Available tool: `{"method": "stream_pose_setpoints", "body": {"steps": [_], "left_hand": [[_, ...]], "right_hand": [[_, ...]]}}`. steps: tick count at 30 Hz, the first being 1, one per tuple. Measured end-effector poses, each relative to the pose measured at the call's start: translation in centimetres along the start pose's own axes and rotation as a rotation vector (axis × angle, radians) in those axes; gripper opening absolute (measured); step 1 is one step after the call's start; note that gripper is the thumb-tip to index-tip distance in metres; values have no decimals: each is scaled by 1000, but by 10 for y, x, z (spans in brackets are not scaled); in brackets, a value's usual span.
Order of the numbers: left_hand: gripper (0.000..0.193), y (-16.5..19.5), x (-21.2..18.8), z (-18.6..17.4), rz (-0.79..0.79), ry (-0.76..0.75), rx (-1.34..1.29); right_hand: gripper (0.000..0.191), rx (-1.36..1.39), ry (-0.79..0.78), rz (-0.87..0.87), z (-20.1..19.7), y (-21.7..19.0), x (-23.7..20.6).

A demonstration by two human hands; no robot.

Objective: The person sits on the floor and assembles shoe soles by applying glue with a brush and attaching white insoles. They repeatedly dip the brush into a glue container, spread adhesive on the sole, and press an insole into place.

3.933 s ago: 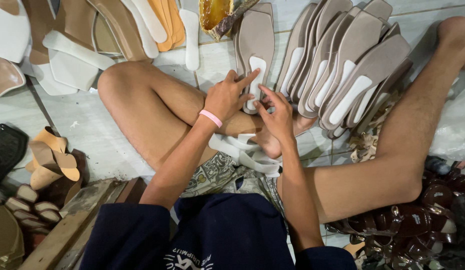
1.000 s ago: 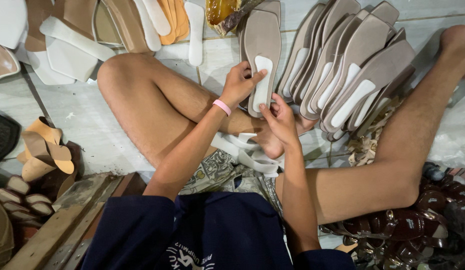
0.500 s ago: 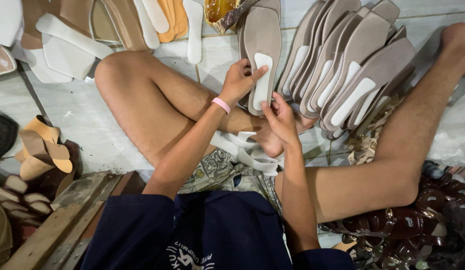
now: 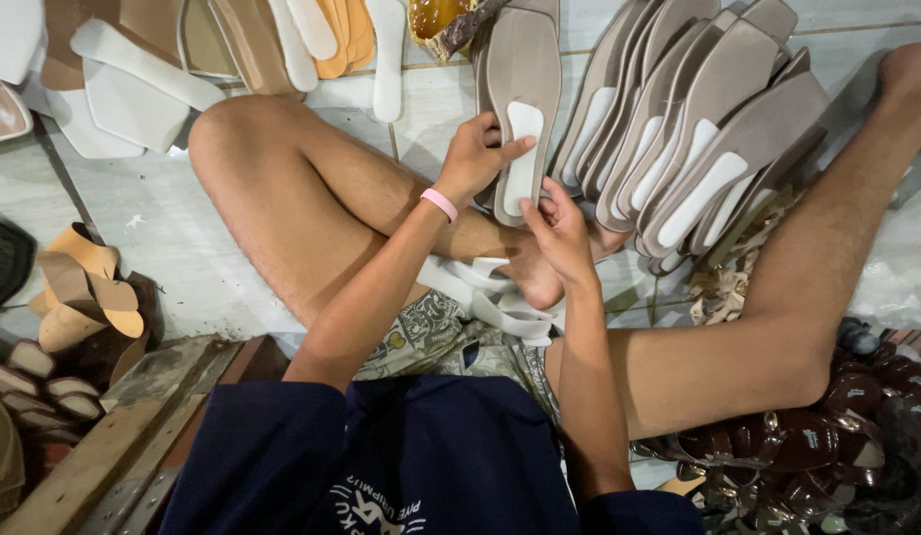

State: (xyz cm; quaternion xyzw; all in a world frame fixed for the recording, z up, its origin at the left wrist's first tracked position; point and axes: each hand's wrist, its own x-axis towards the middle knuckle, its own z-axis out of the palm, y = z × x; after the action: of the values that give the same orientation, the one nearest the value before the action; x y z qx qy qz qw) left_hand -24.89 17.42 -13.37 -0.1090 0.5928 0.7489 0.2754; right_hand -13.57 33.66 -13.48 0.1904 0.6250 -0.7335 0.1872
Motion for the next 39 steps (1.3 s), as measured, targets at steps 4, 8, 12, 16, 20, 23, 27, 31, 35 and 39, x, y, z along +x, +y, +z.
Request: {"method": "stream_pose_setpoints", "body": {"steps": [4,8,12,16,20,23,27,31,35,39], "left_hand": [[44,-1,0,-1,-3,-14,-1],[45,-1,0,-2,9,-34,-5],[44,1,0,-2,13,-36,-20],[43,3,-1,-1,6,-30,-5],[43,5,-2,0,15,-41,-35],[38,6,-3,1,22,-36,-63],[36,7,-4,3,37,-35,-91],[34,4,-3,2,9,-27,-72],[34,-1,0,1,0,-39,-110],[35,-3,3,1,0,-57,-114]], "right_hand": [[48,-1,-16,-14,0,0,0],[49,-13,-23,-4,0,-2,-1],[49,-15,-27,-11,-1,-2,0],[48,-7,-30,-19,-2,0,1],[49,-9,-7,-26,0,2,1],[50,-20,-8,-34,1,3,1],[49,-16,-16,-47,1,3,2],[45,-42,-25,-27,0,3,2],[41,-73,-58,-37,0,4,0],[40,-107,-42,-9,-1,4,0]]}}
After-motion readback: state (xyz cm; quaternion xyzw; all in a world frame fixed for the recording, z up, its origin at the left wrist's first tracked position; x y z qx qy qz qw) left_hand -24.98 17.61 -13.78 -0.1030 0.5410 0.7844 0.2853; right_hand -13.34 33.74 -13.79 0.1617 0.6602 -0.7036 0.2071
